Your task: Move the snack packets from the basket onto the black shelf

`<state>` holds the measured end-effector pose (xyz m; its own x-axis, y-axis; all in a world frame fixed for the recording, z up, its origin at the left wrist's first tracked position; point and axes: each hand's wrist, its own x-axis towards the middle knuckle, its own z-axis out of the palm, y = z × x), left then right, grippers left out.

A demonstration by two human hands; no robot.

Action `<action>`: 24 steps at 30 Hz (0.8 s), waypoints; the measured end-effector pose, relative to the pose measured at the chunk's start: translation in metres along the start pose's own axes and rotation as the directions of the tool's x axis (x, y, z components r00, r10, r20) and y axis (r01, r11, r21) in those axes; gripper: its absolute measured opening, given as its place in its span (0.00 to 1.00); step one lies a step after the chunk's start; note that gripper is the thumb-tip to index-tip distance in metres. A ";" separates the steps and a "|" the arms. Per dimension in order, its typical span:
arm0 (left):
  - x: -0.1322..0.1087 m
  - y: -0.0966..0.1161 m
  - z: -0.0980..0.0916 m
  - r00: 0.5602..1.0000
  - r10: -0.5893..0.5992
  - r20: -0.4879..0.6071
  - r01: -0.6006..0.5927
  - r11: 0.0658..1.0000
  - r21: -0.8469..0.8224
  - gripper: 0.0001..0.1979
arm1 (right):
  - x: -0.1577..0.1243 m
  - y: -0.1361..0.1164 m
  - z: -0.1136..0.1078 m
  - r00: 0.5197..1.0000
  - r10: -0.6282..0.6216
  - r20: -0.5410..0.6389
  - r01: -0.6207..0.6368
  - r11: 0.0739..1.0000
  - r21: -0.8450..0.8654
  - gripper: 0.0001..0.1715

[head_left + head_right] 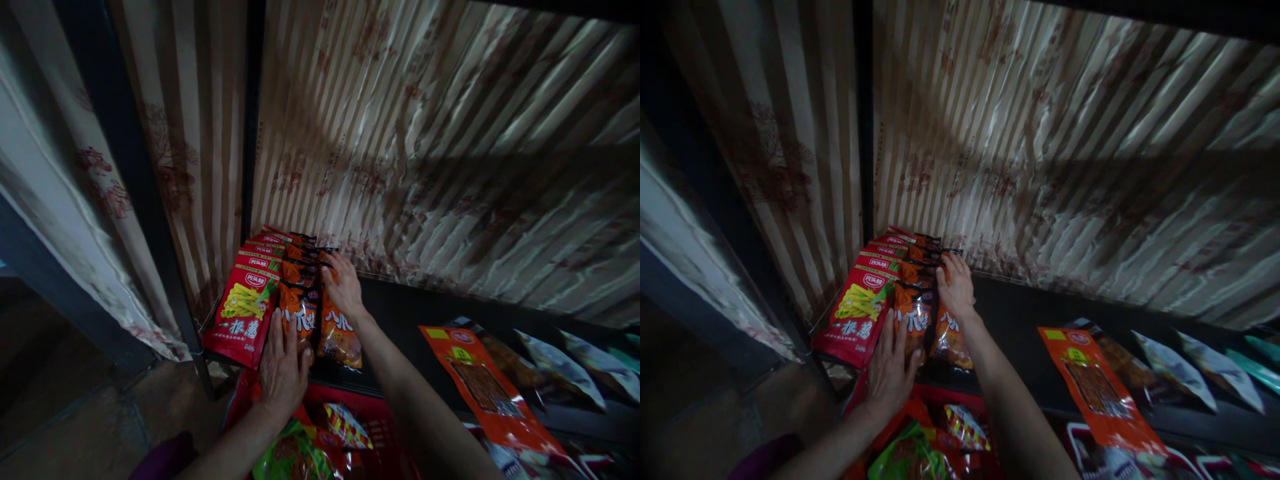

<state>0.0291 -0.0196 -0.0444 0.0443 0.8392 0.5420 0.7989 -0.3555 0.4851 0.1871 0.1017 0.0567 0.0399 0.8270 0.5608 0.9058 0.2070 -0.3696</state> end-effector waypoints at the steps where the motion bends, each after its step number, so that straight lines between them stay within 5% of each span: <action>1: 0.000 0.000 0.001 1.000 -0.005 -0.002 0.005 1.000 -0.001 0.31 | 0.016 -0.005 0.009 0.998 -0.032 0.063 0.035 0.999 -0.041 0.29; 6: 0.002 -0.003 0.004 1.000 -0.029 0.013 0.029 0.999 -0.013 0.31 | 0.068 -0.020 0.044 0.939 -0.019 0.344 0.092 0.976 -0.199 0.33; 11: 0.004 -0.007 0.006 0.999 -0.028 0.046 0.029 0.999 -0.022 0.31 | 0.078 -0.028 0.056 0.879 0.047 0.475 0.112 0.947 -0.301 0.31; 24: 0.007 -0.007 0.011 1.000 0.005 0.026 -0.005 1.000 -0.015 0.33 | 0.067 -0.017 0.064 0.904 -0.016 0.428 0.167 0.933 -0.319 0.29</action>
<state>0.0300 -0.0070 -0.0515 0.0641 0.8477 0.5267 0.7894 -0.3659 0.4929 0.1468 0.1871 0.0530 -0.1589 0.9677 0.1955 0.9862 0.1648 -0.0145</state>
